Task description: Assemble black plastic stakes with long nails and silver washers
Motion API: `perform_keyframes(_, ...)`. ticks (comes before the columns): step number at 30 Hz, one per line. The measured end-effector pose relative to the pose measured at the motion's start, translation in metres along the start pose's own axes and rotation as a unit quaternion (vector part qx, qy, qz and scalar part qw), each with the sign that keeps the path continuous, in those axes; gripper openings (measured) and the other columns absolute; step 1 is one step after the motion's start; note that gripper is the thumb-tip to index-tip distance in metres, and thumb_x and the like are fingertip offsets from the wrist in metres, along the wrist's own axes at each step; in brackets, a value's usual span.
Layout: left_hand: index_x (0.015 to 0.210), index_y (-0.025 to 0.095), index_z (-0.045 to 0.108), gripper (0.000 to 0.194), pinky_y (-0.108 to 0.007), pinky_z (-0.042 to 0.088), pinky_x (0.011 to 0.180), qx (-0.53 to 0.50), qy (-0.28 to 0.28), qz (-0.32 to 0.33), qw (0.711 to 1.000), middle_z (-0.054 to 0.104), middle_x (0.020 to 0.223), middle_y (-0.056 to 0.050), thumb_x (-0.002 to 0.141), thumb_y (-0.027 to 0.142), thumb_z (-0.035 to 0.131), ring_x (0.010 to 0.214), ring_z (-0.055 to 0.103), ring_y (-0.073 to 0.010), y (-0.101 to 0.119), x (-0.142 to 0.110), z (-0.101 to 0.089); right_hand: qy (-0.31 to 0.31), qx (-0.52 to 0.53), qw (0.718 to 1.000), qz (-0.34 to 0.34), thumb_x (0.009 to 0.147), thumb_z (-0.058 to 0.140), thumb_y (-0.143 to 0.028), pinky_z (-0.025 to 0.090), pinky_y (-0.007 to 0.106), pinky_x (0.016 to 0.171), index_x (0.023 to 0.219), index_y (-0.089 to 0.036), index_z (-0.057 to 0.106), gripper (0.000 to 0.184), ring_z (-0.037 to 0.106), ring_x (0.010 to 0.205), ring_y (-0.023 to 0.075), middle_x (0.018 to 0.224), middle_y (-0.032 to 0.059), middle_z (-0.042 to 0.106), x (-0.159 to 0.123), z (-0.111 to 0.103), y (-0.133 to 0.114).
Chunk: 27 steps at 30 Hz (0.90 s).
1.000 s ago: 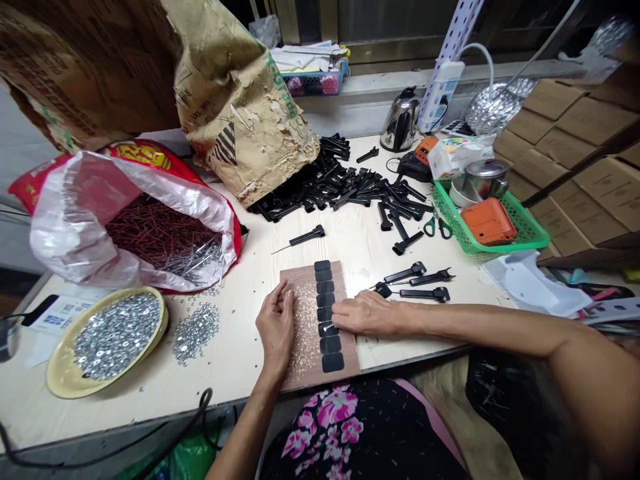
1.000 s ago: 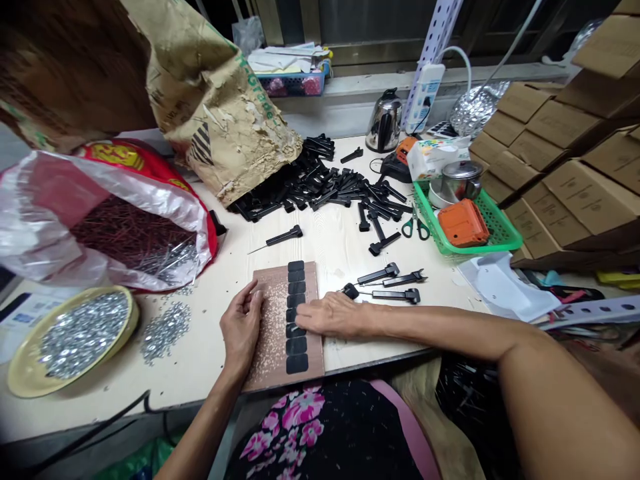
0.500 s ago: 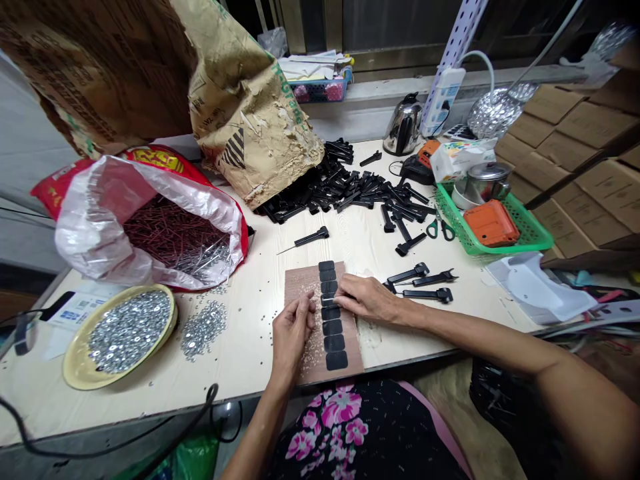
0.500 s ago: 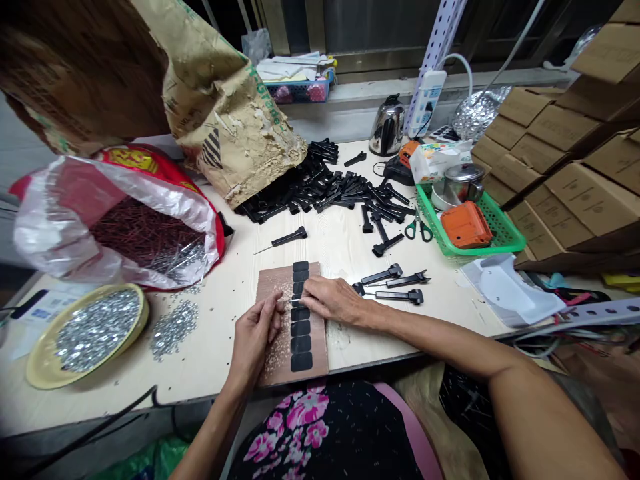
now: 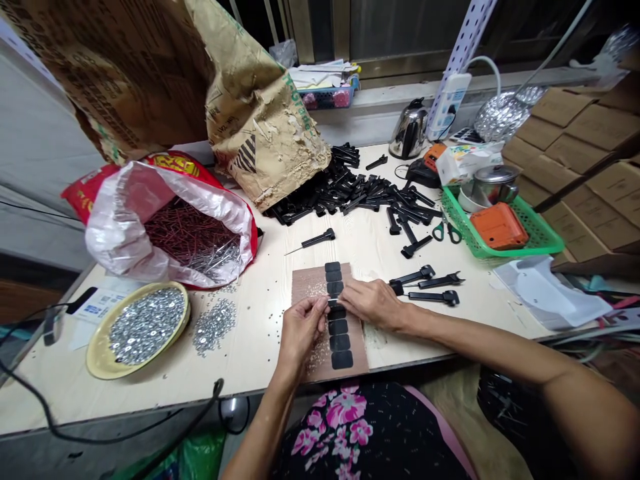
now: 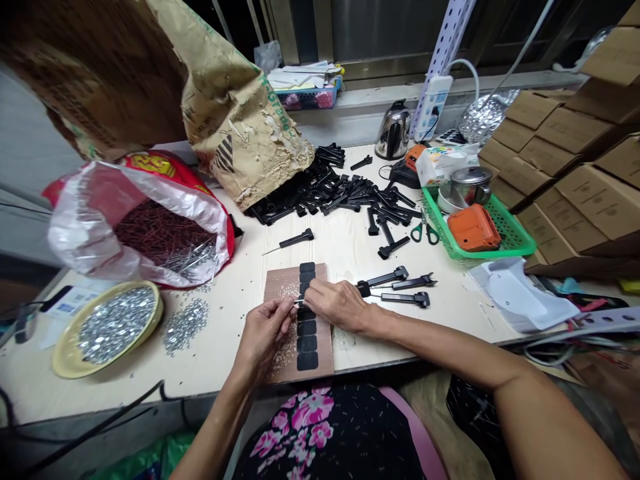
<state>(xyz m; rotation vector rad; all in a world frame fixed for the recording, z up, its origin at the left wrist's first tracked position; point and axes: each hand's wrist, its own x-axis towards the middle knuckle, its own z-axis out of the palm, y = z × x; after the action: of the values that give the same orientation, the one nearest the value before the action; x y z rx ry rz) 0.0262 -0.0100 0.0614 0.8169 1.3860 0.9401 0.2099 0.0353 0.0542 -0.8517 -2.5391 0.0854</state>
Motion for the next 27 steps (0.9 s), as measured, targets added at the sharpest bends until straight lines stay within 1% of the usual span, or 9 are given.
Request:
perform_keyframes(3, 0.065, 0.014, 0.057, 0.04, -0.017, 0.012, 0.033, -0.007, -0.025, -0.05, 0.998, 0.039, 0.037, 0.008, 0.065, 0.052, 0.07, 0.032, 0.024, -0.0016, 0.003, 0.0016, 0.0001, 0.024, -0.11, 0.989, -0.094, 0.094, 0.037, -0.011, 0.024, 0.027, 0.049, 0.076, -0.018, 0.052, 0.024, 0.042, 0.061, 0.0114, 0.07, -0.0002, 0.05, -0.0036, 0.0039, -0.0001)
perform_keyframes(5, 0.064, 0.014, 0.057, 0.041, -0.017, 0.013, 0.033, 0.005, -0.017, -0.044, 0.999, 0.04, 0.037, 0.008, 0.064, 0.052, 0.071, 0.032, 0.025, -0.0018, 0.0037, 0.0026, 0.0007, 0.028, -0.134, 0.984, -0.113, 0.094, 0.037, -0.01, 0.024, 0.028, 0.05, 0.078, -0.018, 0.053, 0.024, 0.043, 0.063, 0.012, 0.07, 0.0, 0.051, -0.0043, 0.0038, -0.001)
perform_keyframes(8, 0.065, 0.014, 0.057, 0.042, -0.017, 0.014, 0.034, 0.017, 0.008, -0.016, 1.0, 0.042, 0.038, 0.007, 0.064, 0.053, 0.07, 0.032, 0.028, -0.0023, 0.0037, 0.0044, 0.0014, 0.02, -0.139, 0.986, -0.093, 0.095, 0.037, -0.011, 0.024, 0.029, 0.051, 0.081, -0.017, 0.055, 0.023, 0.044, 0.068, 0.0133, 0.072, 0.0014, 0.052, -0.0044, 0.001, -0.003)
perform_keyframes(12, 0.062, 0.013, 0.056, 0.045, -0.017, 0.008, 0.034, -0.03, -0.052, -0.082, 0.995, 0.039, 0.037, 0.008, 0.056, 0.053, 0.075, 0.031, 0.022, -0.0009, 0.0041, 0.0072, 0.0013, 0.005, -0.117, 0.99, -0.077, 0.096, 0.036, -0.013, 0.024, 0.03, 0.053, 0.084, -0.018, 0.056, 0.023, 0.044, 0.073, 0.0149, 0.079, 0.0033, 0.056, -0.0056, -0.0022, -0.0039)
perform_keyframes(14, 0.063, 0.013, 0.057, 0.044, -0.017, 0.008, 0.034, -0.041, -0.06, -0.091, 0.993, 0.039, 0.037, 0.008, 0.056, 0.052, 0.076, 0.031, 0.023, -0.0007, 0.0042, 0.0076, 0.0022, 0.004, -0.1, 0.993, -0.068, 0.096, 0.035, -0.014, 0.023, 0.031, 0.054, 0.085, -0.018, 0.057, 0.025, 0.044, 0.074, 0.0151, 0.081, 0.0037, 0.057, -0.006, -0.002, -0.0037)
perform_keyframes(18, 0.066, 0.013, 0.058, 0.041, -0.017, 0.01, 0.034, -0.043, -0.022, -0.039, 0.998, 0.043, 0.037, 0.006, 0.064, 0.051, 0.072, 0.031, 0.025, -0.0014, 0.0045, 0.0062, 0.0057, 0.018, -0.09, 0.995, -0.025, 0.096, 0.035, -0.015, 0.024, 0.031, 0.057, 0.084, -0.019, 0.057, 0.025, 0.043, 0.075, 0.0156, 0.079, 0.0038, 0.056, -0.0055, 0.0021, -0.0044)
perform_keyframes(20, 0.067, 0.012, 0.058, 0.04, -0.017, 0.01, 0.034, -0.051, -0.023, -0.03, 0.998, 0.042, 0.038, 0.007, 0.065, 0.05, 0.072, 0.031, 0.025, -0.0011, 0.0051, 0.0058, 0.0063, 0.029, -0.099, 0.995, -0.009, 0.096, 0.037, -0.016, 0.025, 0.032, 0.058, 0.085, -0.019, 0.058, 0.024, 0.043, 0.075, 0.016, 0.079, 0.0035, 0.056, -0.0053, 0.0046, -0.0056)
perform_keyframes(24, 0.067, 0.012, 0.058, 0.039, -0.017, 0.01, 0.034, -0.054, -0.049, -0.035, 0.997, 0.04, 0.04, 0.008, 0.067, 0.049, 0.071, 0.032, 0.022, -0.0009, 0.0045, 0.0054, 0.0054, 0.041, -0.119, 0.992, -0.003, 0.095, 0.039, -0.017, 0.024, 0.032, 0.059, 0.086, -0.019, 0.058, 0.021, 0.043, 0.075, 0.0166, 0.08, 0.0029, 0.058, -0.0052, 0.0062, -0.0083)
perform_keyframes(27, 0.069, 0.014, 0.058, 0.038, -0.018, 0.014, 0.035, 0.0, -0.015, 0.014, 1.0, 0.042, 0.041, 0.007, 0.073, 0.052, 0.064, 0.034, 0.025, -0.0029, 0.0023, 0.0034, 0.0058, 0.038, -0.123, 0.992, -0.003, 0.095, 0.039, -0.017, 0.024, 0.032, 0.06, 0.087, -0.019, 0.058, 0.021, 0.044, 0.075, 0.0164, 0.08, 0.0029, 0.058, -0.0047, 0.005, -0.0097)
